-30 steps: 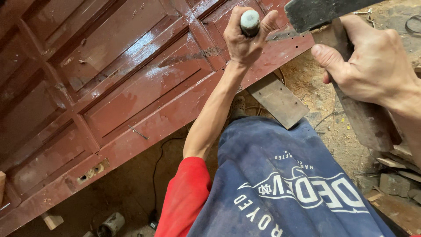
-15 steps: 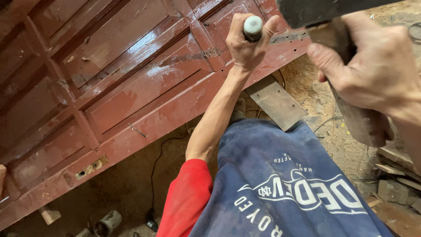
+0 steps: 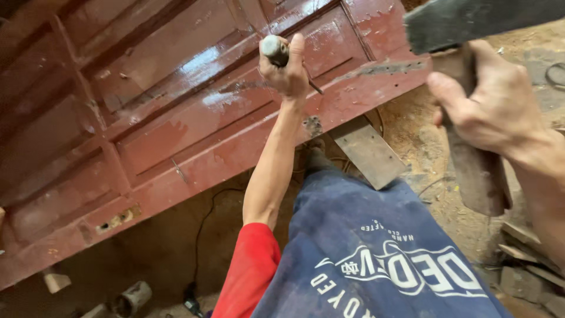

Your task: The person uses a chisel and mallet to chip away wood from a reddish-brown wooden door. They repeatedly strike the chisel to remove material from the door's surface and edges.

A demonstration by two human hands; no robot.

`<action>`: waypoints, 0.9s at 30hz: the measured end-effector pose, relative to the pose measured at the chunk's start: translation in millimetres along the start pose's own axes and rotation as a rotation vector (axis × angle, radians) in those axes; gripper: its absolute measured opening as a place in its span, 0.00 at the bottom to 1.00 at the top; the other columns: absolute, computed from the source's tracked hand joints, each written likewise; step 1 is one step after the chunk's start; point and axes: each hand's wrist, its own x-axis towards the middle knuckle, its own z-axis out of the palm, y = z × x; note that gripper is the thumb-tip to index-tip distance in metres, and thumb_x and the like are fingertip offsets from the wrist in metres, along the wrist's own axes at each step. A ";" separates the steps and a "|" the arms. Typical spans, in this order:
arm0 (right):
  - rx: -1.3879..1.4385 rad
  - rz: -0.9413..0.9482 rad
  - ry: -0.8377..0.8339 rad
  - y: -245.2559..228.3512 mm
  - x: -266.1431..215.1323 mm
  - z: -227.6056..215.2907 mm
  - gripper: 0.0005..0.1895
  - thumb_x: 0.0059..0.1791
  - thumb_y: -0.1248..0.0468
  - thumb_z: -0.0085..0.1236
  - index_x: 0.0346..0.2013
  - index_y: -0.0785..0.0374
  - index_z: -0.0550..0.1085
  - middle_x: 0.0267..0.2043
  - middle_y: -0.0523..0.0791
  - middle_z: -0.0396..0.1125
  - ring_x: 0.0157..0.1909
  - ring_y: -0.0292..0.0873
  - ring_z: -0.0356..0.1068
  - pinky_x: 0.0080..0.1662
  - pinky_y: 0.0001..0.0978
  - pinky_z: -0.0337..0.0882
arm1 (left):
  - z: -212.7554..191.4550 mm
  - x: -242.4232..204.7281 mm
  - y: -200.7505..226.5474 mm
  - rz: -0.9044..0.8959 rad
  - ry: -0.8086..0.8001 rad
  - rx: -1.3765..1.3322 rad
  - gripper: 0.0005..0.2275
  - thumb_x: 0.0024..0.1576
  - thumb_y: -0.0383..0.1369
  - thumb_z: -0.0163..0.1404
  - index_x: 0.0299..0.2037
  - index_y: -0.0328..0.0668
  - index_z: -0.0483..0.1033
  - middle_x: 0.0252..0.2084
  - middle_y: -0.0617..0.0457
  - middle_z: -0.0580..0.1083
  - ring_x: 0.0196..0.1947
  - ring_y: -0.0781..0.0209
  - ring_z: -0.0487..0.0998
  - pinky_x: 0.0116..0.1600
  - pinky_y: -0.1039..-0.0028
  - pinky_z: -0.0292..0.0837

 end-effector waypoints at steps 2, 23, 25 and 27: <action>0.083 0.027 0.014 0.6 2.6 4.4 0.16 0.57 0.61 0.53 0.51 0.73 0.68 0.33 0.52 0.71 0.30 0.46 0.75 0.33 0.37 0.74 | -5.4 16.7 3.4 0.094 -0.117 0.008 0.12 0.59 0.36 0.62 0.38 0.42 0.70 0.29 0.57 0.67 0.23 0.70 0.67 0.32 0.75 0.66; 0.204 0.135 0.046 -62.4 112.4 71.1 0.10 0.58 0.66 0.54 0.50 0.71 0.69 0.34 0.48 0.70 0.30 0.40 0.72 0.33 0.33 0.74 | 68.4 152.8 -145.1 0.118 -0.687 0.026 0.14 0.52 0.43 0.63 0.31 0.43 0.75 0.22 0.62 0.71 0.22 0.73 0.73 0.28 0.75 0.70; 0.124 0.089 0.047 -68.3 121.3 66.1 0.10 0.59 0.66 0.53 0.50 0.71 0.69 0.33 0.48 0.71 0.31 0.41 0.73 0.35 0.33 0.74 | 65.5 154.2 -140.8 0.005 -0.757 0.041 0.13 0.53 0.42 0.63 0.32 0.42 0.77 0.21 0.63 0.71 0.22 0.73 0.72 0.28 0.75 0.71; 0.077 0.039 0.070 -71.4 127.6 60.6 0.10 0.59 0.66 0.52 0.51 0.72 0.69 0.32 0.48 0.70 0.30 0.40 0.73 0.34 0.30 0.74 | 64.1 155.7 -137.1 -0.050 -0.812 0.030 0.12 0.53 0.41 0.63 0.32 0.42 0.77 0.21 0.63 0.71 0.23 0.73 0.71 0.29 0.75 0.72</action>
